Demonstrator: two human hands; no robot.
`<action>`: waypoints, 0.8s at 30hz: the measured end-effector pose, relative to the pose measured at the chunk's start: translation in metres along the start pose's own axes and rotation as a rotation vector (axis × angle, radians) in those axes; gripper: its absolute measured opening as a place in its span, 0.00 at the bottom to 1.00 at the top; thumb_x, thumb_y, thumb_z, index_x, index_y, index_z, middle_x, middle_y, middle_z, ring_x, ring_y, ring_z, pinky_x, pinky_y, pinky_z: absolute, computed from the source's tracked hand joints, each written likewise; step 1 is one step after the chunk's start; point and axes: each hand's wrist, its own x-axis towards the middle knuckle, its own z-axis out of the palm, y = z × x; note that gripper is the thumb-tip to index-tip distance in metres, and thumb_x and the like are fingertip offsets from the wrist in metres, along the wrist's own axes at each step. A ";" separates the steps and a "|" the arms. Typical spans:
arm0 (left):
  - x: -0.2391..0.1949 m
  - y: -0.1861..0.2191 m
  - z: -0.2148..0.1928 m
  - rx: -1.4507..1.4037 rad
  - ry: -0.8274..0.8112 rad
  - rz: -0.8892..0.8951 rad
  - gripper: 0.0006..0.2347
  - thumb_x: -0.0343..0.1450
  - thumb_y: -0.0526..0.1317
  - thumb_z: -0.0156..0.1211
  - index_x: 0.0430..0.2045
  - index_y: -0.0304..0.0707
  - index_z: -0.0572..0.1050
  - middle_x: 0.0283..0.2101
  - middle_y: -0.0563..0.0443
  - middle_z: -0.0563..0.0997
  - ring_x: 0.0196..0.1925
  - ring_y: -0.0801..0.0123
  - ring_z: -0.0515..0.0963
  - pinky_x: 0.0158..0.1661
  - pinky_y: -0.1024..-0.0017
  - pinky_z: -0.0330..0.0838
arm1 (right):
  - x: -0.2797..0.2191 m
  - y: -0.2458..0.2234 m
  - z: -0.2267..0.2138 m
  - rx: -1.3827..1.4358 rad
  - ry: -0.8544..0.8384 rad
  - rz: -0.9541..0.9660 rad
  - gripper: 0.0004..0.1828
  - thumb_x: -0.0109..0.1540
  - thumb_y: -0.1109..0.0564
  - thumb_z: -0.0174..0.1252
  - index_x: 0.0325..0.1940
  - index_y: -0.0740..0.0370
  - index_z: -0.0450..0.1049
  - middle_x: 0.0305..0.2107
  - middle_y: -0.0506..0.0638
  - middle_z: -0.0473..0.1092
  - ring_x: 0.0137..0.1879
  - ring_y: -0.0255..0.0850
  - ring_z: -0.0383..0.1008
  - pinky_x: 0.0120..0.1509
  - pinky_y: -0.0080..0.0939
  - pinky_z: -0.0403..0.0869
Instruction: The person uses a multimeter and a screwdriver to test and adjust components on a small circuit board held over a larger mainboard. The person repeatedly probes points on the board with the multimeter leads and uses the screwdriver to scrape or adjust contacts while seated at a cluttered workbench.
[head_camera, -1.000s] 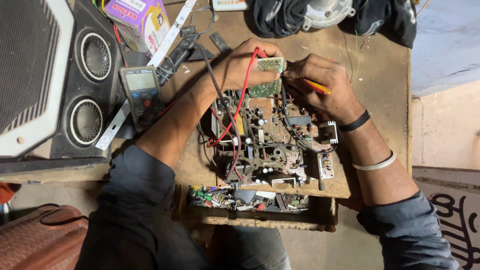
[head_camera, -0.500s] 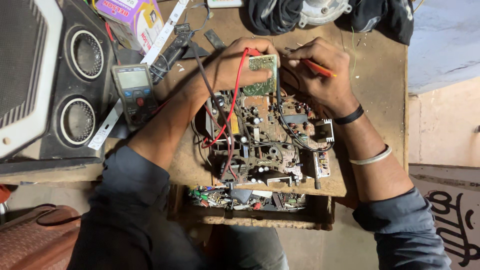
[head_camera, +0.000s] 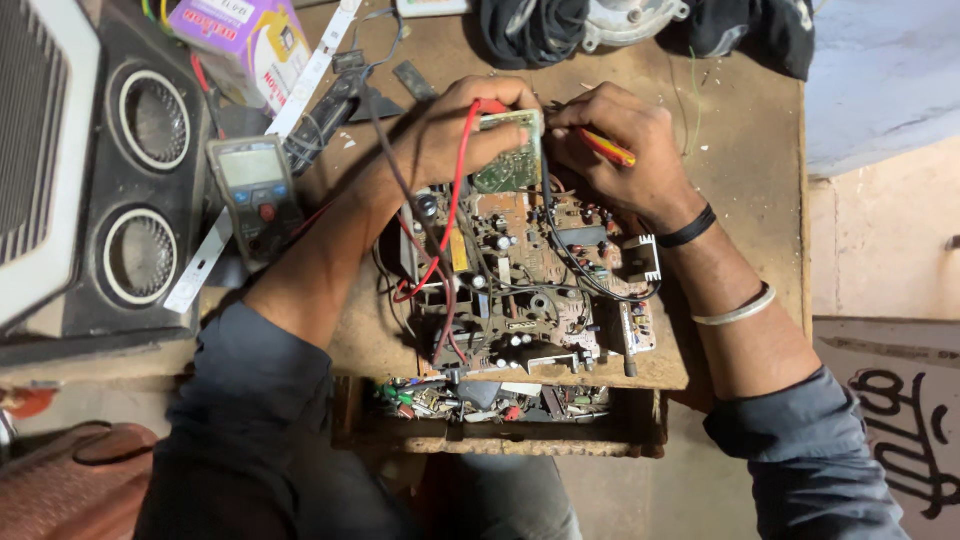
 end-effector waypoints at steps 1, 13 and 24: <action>0.000 0.001 -0.001 0.011 -0.015 -0.015 0.07 0.73 0.37 0.58 0.39 0.33 0.77 0.33 0.55 0.79 0.38 0.78 0.77 0.41 0.75 0.71 | 0.000 0.001 0.000 0.002 -0.001 0.004 0.08 0.64 0.65 0.67 0.47 0.64 0.79 0.40 0.56 0.77 0.45 0.46 0.80 0.50 0.42 0.77; 0.000 0.013 0.005 0.006 0.058 -0.111 0.06 0.73 0.38 0.61 0.36 0.32 0.76 0.32 0.54 0.79 0.36 0.77 0.76 0.39 0.75 0.71 | -0.006 0.006 -0.012 0.026 0.000 -0.071 0.12 0.61 0.63 0.64 0.48 0.59 0.77 0.40 0.54 0.75 0.48 0.52 0.78 0.51 0.48 0.76; -0.001 -0.002 -0.002 0.074 0.024 0.052 0.08 0.69 0.34 0.58 0.39 0.30 0.75 0.38 0.49 0.80 0.42 0.72 0.79 0.45 0.72 0.73 | -0.004 0.004 -0.012 0.005 -0.023 -0.113 0.12 0.60 0.63 0.64 0.48 0.60 0.78 0.40 0.55 0.75 0.46 0.54 0.77 0.49 0.50 0.76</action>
